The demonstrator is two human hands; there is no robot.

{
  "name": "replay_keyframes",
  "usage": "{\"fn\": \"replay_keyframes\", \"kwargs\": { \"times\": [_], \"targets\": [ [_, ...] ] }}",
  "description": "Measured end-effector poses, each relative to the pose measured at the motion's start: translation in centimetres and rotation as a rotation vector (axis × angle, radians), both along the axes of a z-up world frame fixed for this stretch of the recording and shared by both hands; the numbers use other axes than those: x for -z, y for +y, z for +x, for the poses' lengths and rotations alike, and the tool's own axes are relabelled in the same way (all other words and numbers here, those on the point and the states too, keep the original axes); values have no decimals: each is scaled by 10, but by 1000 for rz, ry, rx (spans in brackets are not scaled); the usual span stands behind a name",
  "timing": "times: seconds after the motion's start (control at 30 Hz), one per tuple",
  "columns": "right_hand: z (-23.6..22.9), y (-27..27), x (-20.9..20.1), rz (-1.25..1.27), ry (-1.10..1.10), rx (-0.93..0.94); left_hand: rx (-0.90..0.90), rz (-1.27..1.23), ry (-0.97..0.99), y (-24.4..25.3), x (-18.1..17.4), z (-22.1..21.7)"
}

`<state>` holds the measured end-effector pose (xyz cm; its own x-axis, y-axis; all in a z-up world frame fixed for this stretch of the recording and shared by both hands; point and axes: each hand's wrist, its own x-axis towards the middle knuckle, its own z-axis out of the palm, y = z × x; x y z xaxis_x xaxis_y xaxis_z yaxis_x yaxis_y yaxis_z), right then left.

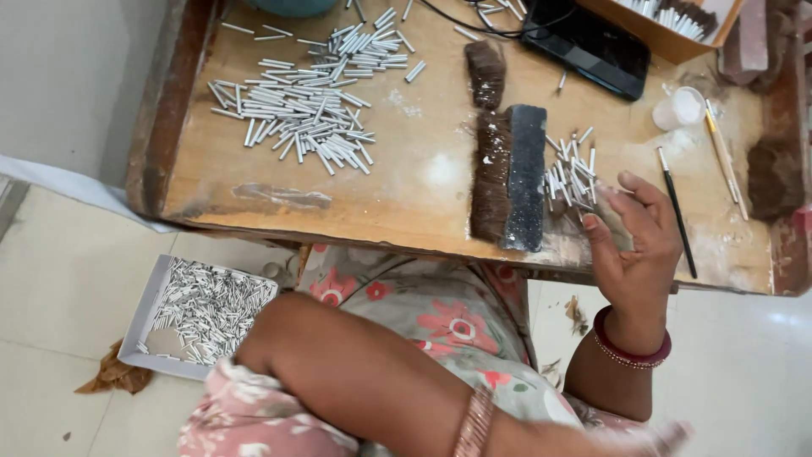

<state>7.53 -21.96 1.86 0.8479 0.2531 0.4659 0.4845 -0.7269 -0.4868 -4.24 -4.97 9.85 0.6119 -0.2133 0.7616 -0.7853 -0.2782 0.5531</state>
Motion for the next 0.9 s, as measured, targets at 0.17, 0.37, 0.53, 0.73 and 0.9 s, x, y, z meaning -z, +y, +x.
{"fn": "replay_keyframes", "kwargs": {
  "times": [0.17,0.37,0.53,0.73,0.9],
  "targets": [
    [-16,-2,-2,95,-8,-38,70,-40,-18,73,63,67],
    [-11,30,0,16,27,-291,-91,25,371,94,96,93],
    [-13,36,0,-17,22,-210,204,-637,566,57,117,89],
    [-15,47,10,641,205,-393,129,-800,459,49,122,89],
    [-7,81,18,1205,422,-535,257,-805,447,44,122,97]
  ]
}}
